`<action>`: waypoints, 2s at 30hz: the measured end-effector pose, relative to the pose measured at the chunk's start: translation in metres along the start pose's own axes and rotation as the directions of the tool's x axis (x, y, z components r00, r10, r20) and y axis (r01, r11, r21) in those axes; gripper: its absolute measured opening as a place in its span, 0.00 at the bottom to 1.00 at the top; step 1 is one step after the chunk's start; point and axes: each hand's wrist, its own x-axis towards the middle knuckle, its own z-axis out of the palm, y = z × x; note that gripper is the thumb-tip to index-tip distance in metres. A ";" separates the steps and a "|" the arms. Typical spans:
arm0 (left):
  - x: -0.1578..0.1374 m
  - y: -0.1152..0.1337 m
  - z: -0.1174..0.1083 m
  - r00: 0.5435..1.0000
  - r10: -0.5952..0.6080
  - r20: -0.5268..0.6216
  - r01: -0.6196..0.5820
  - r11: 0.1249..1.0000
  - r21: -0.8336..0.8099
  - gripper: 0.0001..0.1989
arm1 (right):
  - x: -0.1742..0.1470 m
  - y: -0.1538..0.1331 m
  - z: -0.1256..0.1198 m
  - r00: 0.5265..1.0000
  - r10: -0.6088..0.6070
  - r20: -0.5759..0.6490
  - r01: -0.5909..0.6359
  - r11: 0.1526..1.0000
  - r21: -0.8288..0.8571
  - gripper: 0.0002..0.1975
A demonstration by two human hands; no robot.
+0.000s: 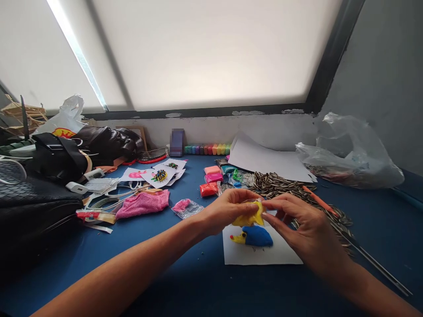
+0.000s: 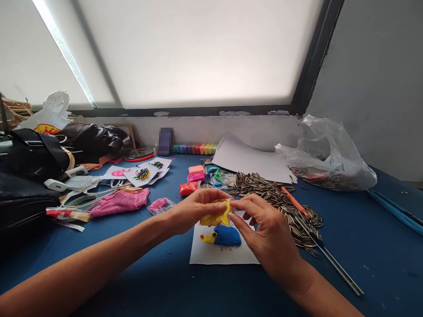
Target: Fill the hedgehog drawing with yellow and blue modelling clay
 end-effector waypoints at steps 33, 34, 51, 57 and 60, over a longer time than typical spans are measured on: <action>0.001 0.003 0.003 0.995 -0.068 -0.072 0.067 0.998 -0.023 0.29 | 0.001 0.002 0.000 0.990 -0.119 0.070 0.131 0.971 -0.198 0.07; 0.001 0.002 0.004 0.996 -0.062 -0.065 0.061 0.998 -0.017 0.28 | 0.000 0.002 0.001 0.991 -0.112 0.072 0.124 0.972 -0.200 0.07; 0.018 0.017 -0.045 0.956 0.171 -0.240 -0.023 0.856 0.517 0.10 | 0.011 -0.011 -0.014 0.915 0.338 0.219 -0.399 0.837 0.375 0.15; 0.016 0.013 -0.058 0.827 0.468 -0.311 -0.089 0.654 0.751 0.20 | 0.012 -0.005 -0.009 0.873 0.453 0.179 -0.482 0.748 0.456 0.18; 0.004 0.016 -0.037 0.804 0.560 -0.199 -0.198 0.568 0.799 0.13 | 0.012 -0.003 -0.008 0.865 0.473 0.165 -0.492 0.739 0.460 0.19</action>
